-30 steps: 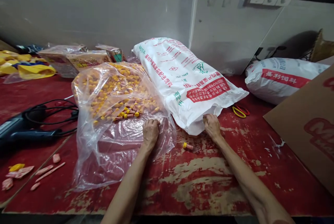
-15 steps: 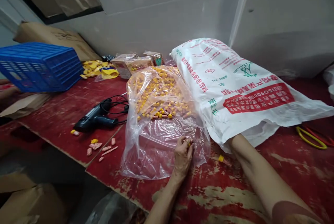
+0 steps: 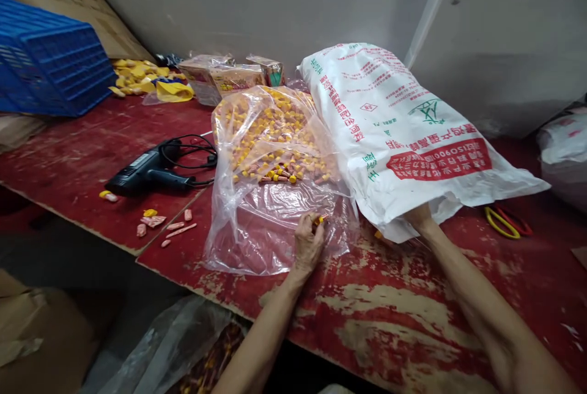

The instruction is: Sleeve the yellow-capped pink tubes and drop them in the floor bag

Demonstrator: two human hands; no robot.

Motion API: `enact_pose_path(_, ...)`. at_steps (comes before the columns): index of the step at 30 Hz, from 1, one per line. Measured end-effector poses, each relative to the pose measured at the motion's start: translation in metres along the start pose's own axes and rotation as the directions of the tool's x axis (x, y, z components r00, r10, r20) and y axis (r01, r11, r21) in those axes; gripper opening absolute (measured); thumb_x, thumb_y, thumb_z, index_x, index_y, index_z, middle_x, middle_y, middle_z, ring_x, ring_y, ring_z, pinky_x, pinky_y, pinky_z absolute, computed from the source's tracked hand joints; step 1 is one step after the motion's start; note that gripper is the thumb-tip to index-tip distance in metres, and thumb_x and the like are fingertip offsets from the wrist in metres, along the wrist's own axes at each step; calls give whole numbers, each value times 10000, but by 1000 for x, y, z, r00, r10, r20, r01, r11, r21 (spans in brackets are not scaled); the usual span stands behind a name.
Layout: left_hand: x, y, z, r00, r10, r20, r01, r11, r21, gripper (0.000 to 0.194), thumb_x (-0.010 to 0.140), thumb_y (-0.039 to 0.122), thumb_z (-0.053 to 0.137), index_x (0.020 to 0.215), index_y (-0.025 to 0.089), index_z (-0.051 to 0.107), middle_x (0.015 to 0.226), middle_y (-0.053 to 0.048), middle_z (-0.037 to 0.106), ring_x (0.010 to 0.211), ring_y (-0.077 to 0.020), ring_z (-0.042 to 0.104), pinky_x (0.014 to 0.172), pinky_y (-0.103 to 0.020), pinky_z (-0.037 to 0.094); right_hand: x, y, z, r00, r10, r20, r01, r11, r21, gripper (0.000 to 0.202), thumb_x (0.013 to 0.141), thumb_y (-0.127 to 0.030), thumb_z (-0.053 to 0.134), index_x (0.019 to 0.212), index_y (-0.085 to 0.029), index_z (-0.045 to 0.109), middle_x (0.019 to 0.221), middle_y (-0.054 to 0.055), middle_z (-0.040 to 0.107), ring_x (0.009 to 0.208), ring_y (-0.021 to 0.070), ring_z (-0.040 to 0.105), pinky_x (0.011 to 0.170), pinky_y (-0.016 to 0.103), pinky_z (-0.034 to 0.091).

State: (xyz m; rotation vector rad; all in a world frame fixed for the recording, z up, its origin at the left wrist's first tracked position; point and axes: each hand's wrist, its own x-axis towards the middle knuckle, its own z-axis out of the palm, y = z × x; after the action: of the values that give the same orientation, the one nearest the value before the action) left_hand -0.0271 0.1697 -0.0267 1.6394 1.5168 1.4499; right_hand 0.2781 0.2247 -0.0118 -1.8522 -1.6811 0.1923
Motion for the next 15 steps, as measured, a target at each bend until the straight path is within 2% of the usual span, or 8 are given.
enact_pose_path(2, -6, 9, -3, 1000, -16, -19, 15, 999, -30, 203, 758, 114, 527, 902, 220, 623, 935, -42, 602, 858, -170, 573, 799, -302, 458, -19, 2, -14, 997, 80, -15, -79, 996, 40, 341, 853, -416, 463, 979, -152, 638, 885, 109, 676, 861, 261, 619, 817, 410, 470)
enact_pose_path(4, -18, 21, -2, 996, -87, -8, 85, 986, -147, 163, 773, 167, 556, 910, 213, 629, 929, -35, 599, 852, -158, 575, 792, -286, 458, -51, 0, -28, 985, 172, -9, -169, 976, 135, 416, 852, -494, 435, 981, -143, 619, 796, 88, 674, 631, 201, 604, 624, 344, 491)
enact_pose_path(5, -26, 28, 0, 989, -148, 22, 149, 958, -243, 149, 769, 202, 585, 909, 208, 633, 910, -28, 602, 841, -152, 579, 783, -277, 460, -70, -3, -34, 976, 218, 26, -218, 950, 224, 439, 844, -529, 437, 965, -145, 611, 772, 76, 672, 526, 160, 557, 532, 305, 464)
enact_pose_path(7, -44, 43, 5, 950, -285, 129, 312, 834, -455, 197, 726, 255, 659, 914, 201, 633, 879, -12, 612, 816, -138, 586, 759, -260, 466, -108, -14, -43, 948, 274, 162, -318, 842, 436, 447, 816, -570, 471, 909, -155, 606, 744, 54, 667, 405, 94, 439, 415, 244, 372)
enact_pose_path(9, -63, 57, 12, 898, -366, 244, 438, 690, -576, 261, 676, 272, 715, 911, 199, 629, 860, 2, 623, 777, -122, 591, 725, -246, 473, -139, -29, -47, 920, 253, 299, -384, 730, 566, 422, 776, -567, 539, 836, -158, 622, 708, 35, 655, 397, 70, 390, 393, 215, 309)
enact_pose_path(10, -71, 64, 15, 878, -380, 290, 477, 645, -598, 271, 660, 274, 731, 898, 196, 629, 845, 8, 628, 754, -114, 591, 705, -239, 476, -150, -37, -47, 915, 226, 334, -389, 713, 583, 403, 759, -552, 569, 811, -158, 635, 688, 26, 644, 422, 71, 403, 406, 208, 307)
enact_pose_path(13, -90, 80, 20, 835, -373, 405, 550, 600, -581, 254, 639, 280, 754, 847, 182, 645, 785, 13, 638, 698, -109, 593, 648, -228, 485, -168, -55, -47, 923, 156, 351, -348, 727, 592, 344, 750, -497, 603, 791, -162, 672, 677, 11, 619, 537, 94, 475, 492, 206, 353)
enact_pose_path(15, -98, 84, 21, 820, -377, 430, 570, 606, -556, 251, 643, 283, 754, 851, 177, 664, 788, 9, 644, 693, -113, 599, 634, -230, 496, -172, -63, -46, 925, 136, 355, -337, 727, 599, 334, 762, -484, 594, 802, -163, 679, 674, 7, 612, 568, 104, 491, 526, 214, 370)
